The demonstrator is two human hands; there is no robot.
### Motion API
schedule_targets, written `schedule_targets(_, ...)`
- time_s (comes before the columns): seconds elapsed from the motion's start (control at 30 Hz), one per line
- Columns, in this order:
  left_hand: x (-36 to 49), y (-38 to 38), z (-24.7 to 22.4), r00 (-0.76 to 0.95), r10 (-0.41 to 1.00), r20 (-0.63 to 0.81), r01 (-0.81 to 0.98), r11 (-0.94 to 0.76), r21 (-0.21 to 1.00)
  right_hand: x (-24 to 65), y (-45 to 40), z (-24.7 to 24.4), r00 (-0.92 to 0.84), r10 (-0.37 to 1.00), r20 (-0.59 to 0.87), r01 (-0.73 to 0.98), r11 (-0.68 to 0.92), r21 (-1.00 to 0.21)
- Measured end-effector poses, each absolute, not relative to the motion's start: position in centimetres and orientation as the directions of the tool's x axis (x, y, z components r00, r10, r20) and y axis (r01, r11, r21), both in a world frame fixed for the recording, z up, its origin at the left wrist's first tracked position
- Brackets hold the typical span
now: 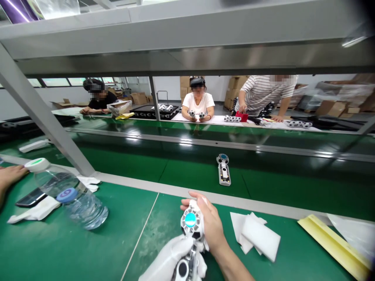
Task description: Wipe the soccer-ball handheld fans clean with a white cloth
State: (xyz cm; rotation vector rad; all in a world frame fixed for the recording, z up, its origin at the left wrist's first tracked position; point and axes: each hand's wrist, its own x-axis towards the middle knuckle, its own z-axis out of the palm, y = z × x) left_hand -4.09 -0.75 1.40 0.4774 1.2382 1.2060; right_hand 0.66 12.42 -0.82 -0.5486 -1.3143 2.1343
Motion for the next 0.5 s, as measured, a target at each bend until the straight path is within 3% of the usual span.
schedule_targets(0.1, -4.6, -0.4, 0.2, -0.096, 0.865, -0.493, -0.498, 0.387, 0.776, 1.4, 12.2, -0.2, -0.720, 0.652, 0.238, -0.172, 0.164, -0.971)
schedule_targets(0.17, -4.9, -0.4, -0.4, -0.080, 0.856, -0.511, -0.533, 0.397, 0.747, 1.6, 12.3, 0.0, -0.737, 0.616, 0.276, -0.141, 0.260, -0.955)
schedule_targets(0.2, -5.0, -0.5, -0.5, -0.074, 0.852, -0.519, -0.549, 0.400, 0.734, 1.5, 12.4, 0.0, -0.750, 0.621, 0.226, -0.136, 0.190, -0.972)
schedule_targets(0.27, -5.1, -0.9, -0.7, -0.063, 0.844, -0.532, -0.575, 0.405, 0.711, 1.1, 12.6, 0.0, -0.782, 0.623, 0.031, -0.145, -0.134, -0.980)
schedule_targets(0.37, -5.3, -1.6, -0.6, -0.058, 0.835, -0.546, -0.603, 0.407, 0.686, 0.3, 12.4, -0.2, -0.846, 0.488, -0.213, -0.190, -0.651, -0.735)
schedule_targets(0.5, -5.9, -2.1, -0.5, -0.094, 0.831, -0.549, -0.627, 0.379, 0.681, -0.4, 11.4, -0.7, -0.898, 0.381, -0.220, -0.258, -0.860, -0.439)
